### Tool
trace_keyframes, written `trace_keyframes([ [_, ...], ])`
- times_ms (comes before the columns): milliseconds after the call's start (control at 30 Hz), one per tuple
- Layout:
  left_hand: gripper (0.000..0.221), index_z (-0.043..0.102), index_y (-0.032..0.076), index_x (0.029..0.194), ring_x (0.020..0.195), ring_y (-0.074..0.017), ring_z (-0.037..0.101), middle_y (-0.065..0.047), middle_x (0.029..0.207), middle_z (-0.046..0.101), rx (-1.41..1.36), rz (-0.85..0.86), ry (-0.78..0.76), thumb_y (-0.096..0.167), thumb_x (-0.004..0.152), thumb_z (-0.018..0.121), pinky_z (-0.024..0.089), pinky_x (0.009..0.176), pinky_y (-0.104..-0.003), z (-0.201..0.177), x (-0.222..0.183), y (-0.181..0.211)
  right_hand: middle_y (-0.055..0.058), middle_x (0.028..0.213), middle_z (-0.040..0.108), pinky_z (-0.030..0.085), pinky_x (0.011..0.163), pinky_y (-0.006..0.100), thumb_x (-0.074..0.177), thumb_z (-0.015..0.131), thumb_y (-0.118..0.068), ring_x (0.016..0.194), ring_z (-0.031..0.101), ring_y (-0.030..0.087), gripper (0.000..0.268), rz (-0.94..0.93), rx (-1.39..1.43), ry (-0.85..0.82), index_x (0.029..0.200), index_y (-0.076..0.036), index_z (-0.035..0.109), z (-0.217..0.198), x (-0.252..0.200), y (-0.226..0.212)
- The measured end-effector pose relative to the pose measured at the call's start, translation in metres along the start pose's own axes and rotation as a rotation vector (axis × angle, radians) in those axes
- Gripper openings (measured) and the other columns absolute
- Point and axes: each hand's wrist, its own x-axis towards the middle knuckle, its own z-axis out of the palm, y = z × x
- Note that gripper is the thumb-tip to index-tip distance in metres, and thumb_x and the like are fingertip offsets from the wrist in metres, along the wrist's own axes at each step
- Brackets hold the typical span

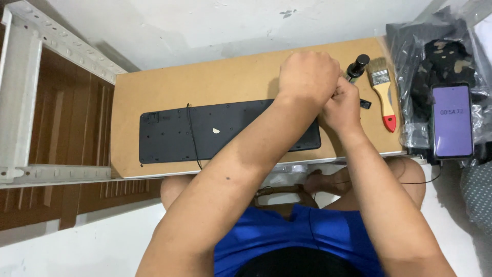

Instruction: Unscrewing the back case of a computer keyboard using a screwdriver and tweezers.

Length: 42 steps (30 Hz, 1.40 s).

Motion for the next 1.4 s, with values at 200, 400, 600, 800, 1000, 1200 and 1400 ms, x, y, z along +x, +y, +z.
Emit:
trace_keyframes([
  [200,0.017,0.057,0.005,0.107,0.086,-0.0297,0.078,-0.010,0.085,0.070,-0.118,-0.002,-0.105,0.009,0.096,0.045,0.066,0.070,-0.048,-0.004,-0.005,0.006,0.016,0.104,0.070,0.051,0.093,0.054,0.103,0.067,-0.011,0.103,0.063,0.030,0.019,0.049,-0.030,-0.122,0.121,-0.005,0.072,-0.004,-0.004,0.001],
  [400,0.025,0.069,0.012,0.069,0.065,-0.0270,0.075,-0.005,0.059,0.066,0.051,0.015,0.004,0.004,0.088,0.057,0.065,0.057,-0.046,0.002,-0.005,-0.008,0.021,0.094,0.067,0.050,0.084,0.056,0.099,0.072,-0.009,0.094,0.063,0.036,0.018,0.023,-0.057,-0.115,0.114,0.000,0.068,0.004,0.001,-0.026],
  [600,0.016,0.064,0.008,0.092,0.081,-0.0291,0.077,-0.009,0.077,0.072,-0.102,-0.058,-0.106,0.007,0.094,0.048,0.064,0.069,-0.051,-0.023,-0.016,-0.006,0.017,0.073,0.062,0.047,0.071,0.040,0.102,0.060,-0.001,0.074,0.061,0.032,0.017,-0.076,-0.214,-0.086,0.086,-0.003,0.067,0.003,0.002,-0.020],
  [800,0.015,0.064,0.012,0.077,0.067,-0.0277,0.075,-0.003,0.061,0.065,0.035,-0.038,-0.040,0.009,0.088,0.055,0.063,0.058,-0.048,0.010,-0.003,-0.008,0.019,0.094,0.066,0.048,0.092,0.049,0.100,0.067,-0.002,0.100,0.061,0.035,0.013,0.006,-0.060,-0.187,0.112,0.000,0.062,-0.001,0.002,-0.099],
  [1000,0.012,0.064,0.012,0.089,0.074,-0.0275,0.076,-0.005,0.074,0.069,0.008,-0.010,0.028,0.007,0.090,0.053,0.063,0.064,-0.049,-0.009,-0.019,-0.005,0.015,0.082,0.069,0.049,0.085,0.042,0.106,0.072,-0.017,0.090,0.061,0.017,0.018,-0.002,-0.035,-0.151,0.094,-0.004,0.070,-0.007,0.007,-0.029],
  [1200,0.012,0.059,0.012,0.081,0.069,-0.0312,0.076,-0.004,0.066,0.067,-0.037,-0.024,0.040,0.006,0.088,0.052,0.062,0.060,-0.050,0.006,-0.010,-0.009,0.022,0.108,0.071,0.050,0.097,0.054,0.105,0.065,-0.012,0.108,0.065,0.035,0.019,0.043,0.093,-0.241,0.120,0.000,0.066,-0.004,0.006,-0.086],
  [1400,0.011,0.059,0.013,0.082,0.070,-0.0297,0.076,-0.006,0.067,0.068,-0.021,-0.024,0.003,0.007,0.089,0.053,0.062,0.063,-0.051,-0.014,-0.022,-0.009,0.010,0.086,0.073,0.053,0.083,0.040,0.108,0.065,-0.013,0.089,0.063,0.014,0.013,-0.033,-0.022,-0.185,0.101,-0.007,0.074,-0.012,0.005,-0.028],
])
